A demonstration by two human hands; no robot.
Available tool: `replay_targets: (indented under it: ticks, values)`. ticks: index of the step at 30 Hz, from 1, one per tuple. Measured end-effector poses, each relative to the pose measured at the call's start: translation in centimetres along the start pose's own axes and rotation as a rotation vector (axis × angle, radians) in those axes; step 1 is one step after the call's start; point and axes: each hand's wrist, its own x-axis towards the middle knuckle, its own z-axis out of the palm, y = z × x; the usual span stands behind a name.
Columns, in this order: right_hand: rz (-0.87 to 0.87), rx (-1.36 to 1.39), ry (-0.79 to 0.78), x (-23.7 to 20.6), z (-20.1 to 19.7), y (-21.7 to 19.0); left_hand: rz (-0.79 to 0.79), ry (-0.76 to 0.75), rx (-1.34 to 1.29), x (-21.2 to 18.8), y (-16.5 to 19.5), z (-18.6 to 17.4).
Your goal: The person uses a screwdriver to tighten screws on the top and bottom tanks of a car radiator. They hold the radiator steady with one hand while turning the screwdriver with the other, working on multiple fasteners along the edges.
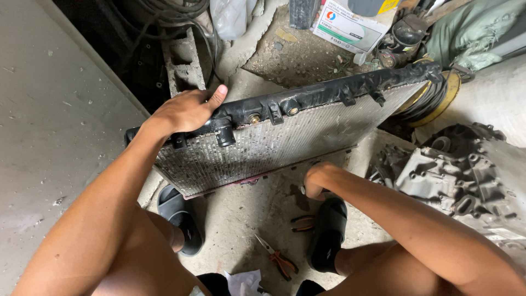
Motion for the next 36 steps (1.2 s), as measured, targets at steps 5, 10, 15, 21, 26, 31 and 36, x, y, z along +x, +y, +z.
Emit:
replay_targets:
  ticks: [5,10,15,21,26,31,36]
  values:
    - [0.001,0.03,0.064,-3.1,-1.6,-0.5,0.022,0.031,0.014,-0.1,-0.1,0.1]
    - [0.012,-0.01,0.139,-7.4,-3.2,-1.8,0.034,0.029,0.014,0.2,-0.2,0.3]
    - [0.031,0.045,0.093,-8.8,-2.7,-1.7,0.045,0.078,0.039,0.6,-0.2,0.4]
    - [0.002,0.019,0.181,-7.4,-0.7,0.5,0.053,0.08,0.037,0.7,-0.4,0.4]
    - [0.061,0.013,0.27,-7.0,-1.3,1.7,0.031,0.06,0.065,1.0,-0.4,0.3]
    - [0.139,-0.054,0.173,-7.2,-1.6,2.5,0.076,0.085,0.025,1.5,-0.4,0.3]
    - [0.105,-0.067,0.138,-6.0,-0.8,3.0,0.063,0.099,0.032,1.8,-0.2,0.3]
